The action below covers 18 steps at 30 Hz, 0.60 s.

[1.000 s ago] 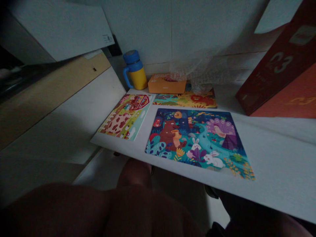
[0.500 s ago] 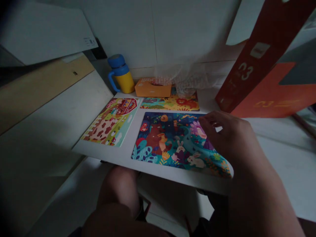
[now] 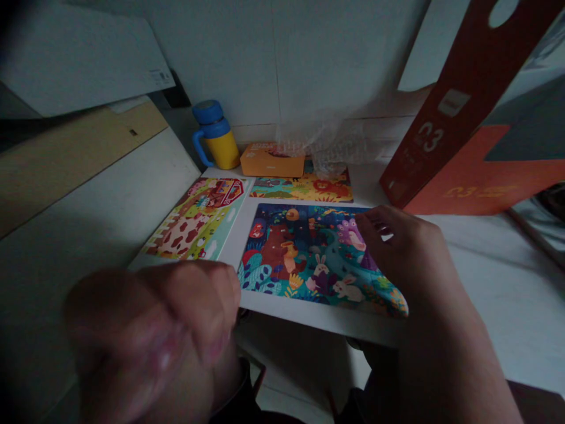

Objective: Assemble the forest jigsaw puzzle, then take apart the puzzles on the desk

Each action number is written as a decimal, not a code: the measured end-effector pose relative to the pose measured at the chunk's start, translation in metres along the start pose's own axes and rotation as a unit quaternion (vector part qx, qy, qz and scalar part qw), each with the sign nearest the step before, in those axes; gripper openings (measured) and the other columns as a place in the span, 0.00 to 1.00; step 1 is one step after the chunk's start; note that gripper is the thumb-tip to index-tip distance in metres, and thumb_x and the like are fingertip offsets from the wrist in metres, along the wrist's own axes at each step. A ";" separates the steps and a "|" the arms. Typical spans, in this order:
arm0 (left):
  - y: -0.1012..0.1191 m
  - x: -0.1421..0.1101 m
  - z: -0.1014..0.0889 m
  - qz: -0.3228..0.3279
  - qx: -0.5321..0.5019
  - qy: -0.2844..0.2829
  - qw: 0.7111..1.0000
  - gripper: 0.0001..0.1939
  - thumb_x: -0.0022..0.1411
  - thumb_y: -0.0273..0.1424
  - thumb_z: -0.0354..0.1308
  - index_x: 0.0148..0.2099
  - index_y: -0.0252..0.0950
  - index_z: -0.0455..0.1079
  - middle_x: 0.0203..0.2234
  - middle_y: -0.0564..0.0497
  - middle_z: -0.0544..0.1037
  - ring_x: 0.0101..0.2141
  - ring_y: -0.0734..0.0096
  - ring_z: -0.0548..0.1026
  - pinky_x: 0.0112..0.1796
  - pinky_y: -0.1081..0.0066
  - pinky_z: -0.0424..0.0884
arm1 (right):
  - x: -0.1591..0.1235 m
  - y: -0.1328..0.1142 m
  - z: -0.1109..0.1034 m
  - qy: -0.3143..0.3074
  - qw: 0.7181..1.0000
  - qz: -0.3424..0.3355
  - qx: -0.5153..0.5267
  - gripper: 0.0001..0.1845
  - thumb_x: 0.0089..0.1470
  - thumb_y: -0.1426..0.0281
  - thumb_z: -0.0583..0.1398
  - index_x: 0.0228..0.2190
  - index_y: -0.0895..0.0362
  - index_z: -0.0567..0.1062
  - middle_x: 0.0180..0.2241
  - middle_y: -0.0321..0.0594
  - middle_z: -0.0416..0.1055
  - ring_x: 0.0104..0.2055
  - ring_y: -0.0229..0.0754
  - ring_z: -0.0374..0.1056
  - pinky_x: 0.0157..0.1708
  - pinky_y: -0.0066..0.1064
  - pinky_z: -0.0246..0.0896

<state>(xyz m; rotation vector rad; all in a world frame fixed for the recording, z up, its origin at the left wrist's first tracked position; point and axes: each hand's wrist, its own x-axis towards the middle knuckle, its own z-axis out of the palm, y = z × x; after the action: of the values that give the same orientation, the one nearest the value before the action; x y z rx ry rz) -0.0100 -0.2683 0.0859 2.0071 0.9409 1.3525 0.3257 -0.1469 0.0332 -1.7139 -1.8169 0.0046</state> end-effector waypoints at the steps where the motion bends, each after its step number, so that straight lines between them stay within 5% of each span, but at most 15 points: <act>1: -0.016 0.023 0.004 0.023 -0.018 0.049 0.998 0.13 0.74 0.38 0.48 0.45 0.48 0.75 0.27 0.50 0.77 0.27 0.64 0.76 0.30 0.59 0.75 | 0.000 0.001 -0.003 0.006 1.000 0.002 -0.007 0.13 0.62 0.58 0.61 0.36 0.54 0.80 0.30 0.40 0.81 0.26 0.41 0.75 0.28 0.30 0.61; 5: -0.083 0.077 0.005 -0.038 0.216 0.010 0.976 0.09 0.75 0.32 0.51 0.46 0.41 0.73 0.36 0.50 0.81 0.36 0.66 0.79 0.41 0.65 0.74 | 0.000 0.013 -0.020 0.019 0.997 0.012 -0.073 0.14 0.63 0.57 0.59 0.36 0.53 0.80 0.32 0.40 0.81 0.30 0.44 0.77 0.30 0.32 0.62; 10: -0.144 0.079 -0.009 -0.117 0.407 -0.038 0.905 0.09 0.72 0.32 0.52 0.46 0.41 0.74 0.41 0.48 0.84 0.41 0.60 0.81 0.43 0.64 0.72 | -0.005 0.045 -0.032 -0.064 0.968 0.117 -0.212 0.20 0.66 0.56 0.54 0.39 0.53 0.81 0.33 0.47 0.83 0.31 0.52 0.77 0.30 0.37 0.59; 14: -0.160 0.079 -0.005 -0.139 0.411 -0.072 0.898 0.11 0.72 0.33 0.51 0.42 0.41 0.75 0.40 0.49 0.83 0.40 0.61 0.80 0.45 0.64 0.72 | -0.004 0.061 -0.022 -0.150 0.953 0.154 -0.215 0.23 0.68 0.58 0.50 0.39 0.55 0.82 0.36 0.51 0.83 0.35 0.55 0.78 0.33 0.39 0.59; 18: -0.159 0.084 0.004 -0.142 0.403 -0.097 0.899 0.14 0.72 0.34 0.50 0.40 0.40 0.76 0.40 0.47 0.83 0.41 0.61 0.80 0.45 0.64 0.72 | 0.001 0.051 -0.007 -0.188 0.957 0.140 -0.172 0.22 0.68 0.61 0.50 0.39 0.54 0.82 0.37 0.50 0.83 0.39 0.54 0.79 0.35 0.38 0.60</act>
<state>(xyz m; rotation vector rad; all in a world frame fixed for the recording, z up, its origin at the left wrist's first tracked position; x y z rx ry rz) -0.0252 -0.1050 0.0120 2.3701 1.8157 0.6115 0.3748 -0.1416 0.0183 -2.3417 -1.9024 0.1510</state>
